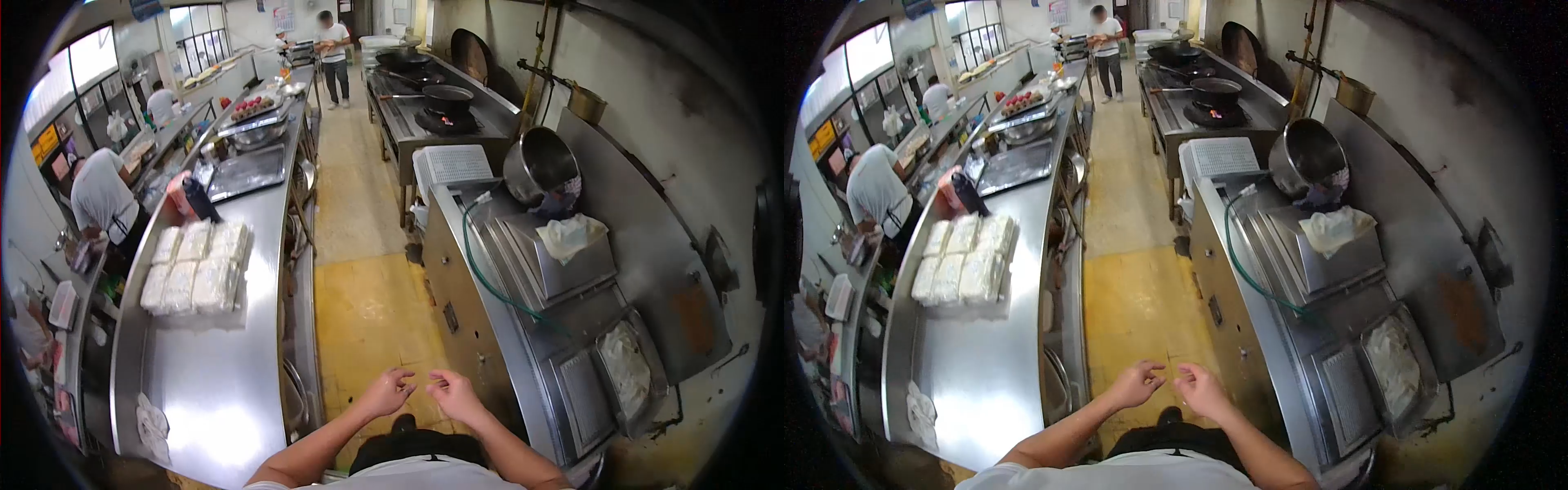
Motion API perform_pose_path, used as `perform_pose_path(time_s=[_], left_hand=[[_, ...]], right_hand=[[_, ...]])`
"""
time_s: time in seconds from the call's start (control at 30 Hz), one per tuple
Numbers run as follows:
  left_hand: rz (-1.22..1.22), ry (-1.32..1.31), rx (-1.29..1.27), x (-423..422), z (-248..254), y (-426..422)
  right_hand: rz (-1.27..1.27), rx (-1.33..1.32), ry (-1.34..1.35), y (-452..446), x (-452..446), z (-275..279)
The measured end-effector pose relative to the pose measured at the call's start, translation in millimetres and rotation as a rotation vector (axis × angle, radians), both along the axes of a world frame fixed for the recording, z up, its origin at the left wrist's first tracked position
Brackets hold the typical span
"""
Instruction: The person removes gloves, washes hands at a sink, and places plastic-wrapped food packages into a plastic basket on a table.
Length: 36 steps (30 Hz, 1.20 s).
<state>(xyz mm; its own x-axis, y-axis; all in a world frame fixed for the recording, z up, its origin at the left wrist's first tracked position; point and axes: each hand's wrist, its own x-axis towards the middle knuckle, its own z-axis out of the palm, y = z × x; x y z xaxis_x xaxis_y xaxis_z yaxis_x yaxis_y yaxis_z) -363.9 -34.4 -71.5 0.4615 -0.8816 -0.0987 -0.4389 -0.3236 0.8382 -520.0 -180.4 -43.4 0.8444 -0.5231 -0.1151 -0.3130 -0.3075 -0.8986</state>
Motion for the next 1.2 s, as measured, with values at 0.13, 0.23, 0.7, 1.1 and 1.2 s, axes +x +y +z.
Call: perform_pose_path(time_s=[0.13,0.23,0.7,1.1,1.2], left_hand=[[0.047,0.038,-0.091,53,34,-49],[0.080,0.164,-0.010,84,32,-91],[0.261,0.189,0.241,296,10,-282],[0.445,1.029,0.104,564,-128,-511],[0.424,0.938,0.167,644,-195,-590]], right_hand=[[0.001,0.058,0.010,-53,44,-15],[0.023,0.043,0.124,-96,72,-33],[0.068,0.037,0.019,-357,334,-38],[-0.210,0.068,0.062,-467,458,-35],[-0.395,0.152,0.231,-479,477,-43]])
